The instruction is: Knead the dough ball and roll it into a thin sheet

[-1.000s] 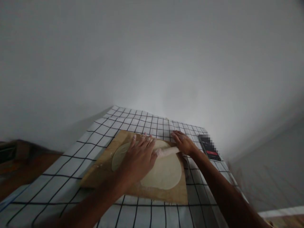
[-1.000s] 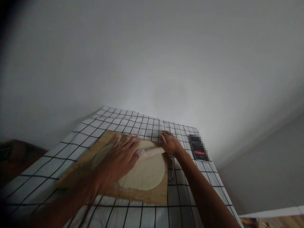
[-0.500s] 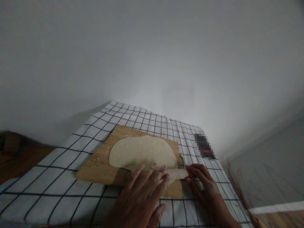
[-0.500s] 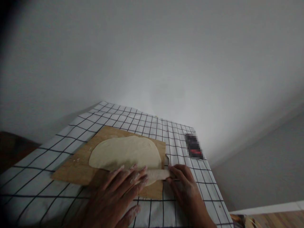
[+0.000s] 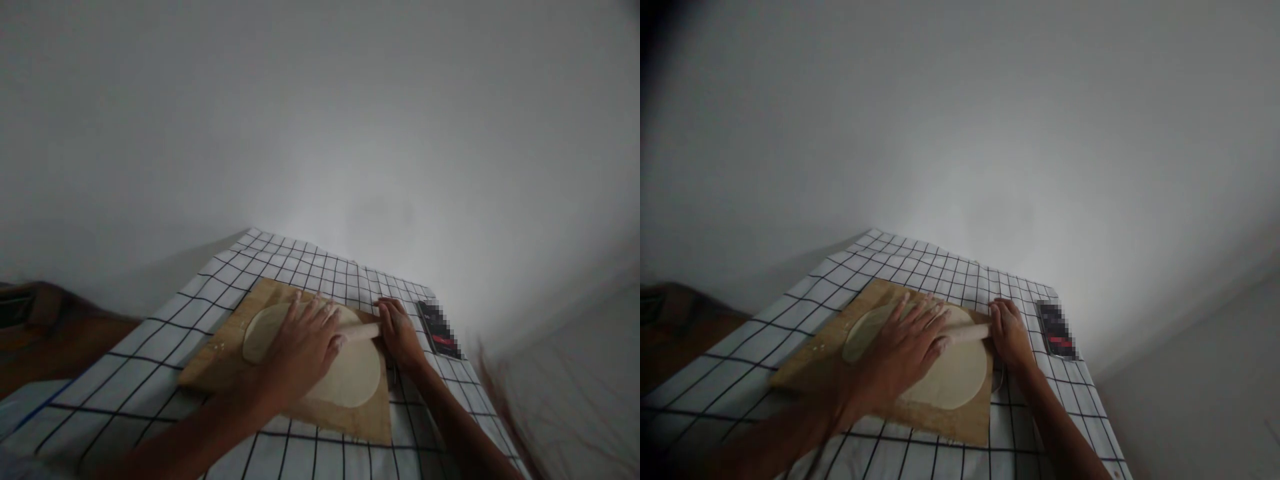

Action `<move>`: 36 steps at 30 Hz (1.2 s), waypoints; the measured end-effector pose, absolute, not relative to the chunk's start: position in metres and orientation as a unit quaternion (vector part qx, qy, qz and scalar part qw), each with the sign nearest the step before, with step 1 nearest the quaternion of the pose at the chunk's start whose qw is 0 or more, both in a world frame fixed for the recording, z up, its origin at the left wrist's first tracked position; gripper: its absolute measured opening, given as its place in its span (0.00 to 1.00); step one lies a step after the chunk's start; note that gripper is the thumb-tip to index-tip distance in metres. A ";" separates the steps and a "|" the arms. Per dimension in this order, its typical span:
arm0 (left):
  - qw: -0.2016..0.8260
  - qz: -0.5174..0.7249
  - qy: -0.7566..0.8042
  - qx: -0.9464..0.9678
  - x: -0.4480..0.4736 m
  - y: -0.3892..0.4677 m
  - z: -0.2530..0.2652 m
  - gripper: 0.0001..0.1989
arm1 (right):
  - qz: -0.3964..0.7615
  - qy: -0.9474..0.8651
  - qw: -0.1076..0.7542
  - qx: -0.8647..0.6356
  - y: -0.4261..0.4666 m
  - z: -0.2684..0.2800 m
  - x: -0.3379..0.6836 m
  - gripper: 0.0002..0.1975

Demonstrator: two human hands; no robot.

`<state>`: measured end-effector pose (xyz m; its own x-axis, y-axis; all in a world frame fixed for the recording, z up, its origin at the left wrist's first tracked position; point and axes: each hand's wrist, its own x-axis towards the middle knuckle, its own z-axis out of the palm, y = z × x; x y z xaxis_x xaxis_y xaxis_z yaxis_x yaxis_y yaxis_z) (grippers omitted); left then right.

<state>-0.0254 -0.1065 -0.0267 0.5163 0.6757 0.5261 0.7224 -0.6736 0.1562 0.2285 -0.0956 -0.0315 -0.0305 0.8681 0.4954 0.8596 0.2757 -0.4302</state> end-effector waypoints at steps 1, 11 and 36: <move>0.046 -0.286 -0.415 -0.863 -0.025 -0.096 -0.026 0.21 | 0.002 -0.721 0.347 -0.600 -0.079 -0.031 0.226 0.23; 0.041 -0.296 -0.467 -0.832 -0.024 -0.053 -0.028 0.18 | 0.029 -0.808 0.245 -0.536 -0.002 -0.029 0.233 0.18; 0.105 -0.239 -0.304 -0.916 -0.041 -0.167 -0.026 0.28 | 0.075 -0.742 0.302 -0.594 -0.191 -0.049 0.246 0.21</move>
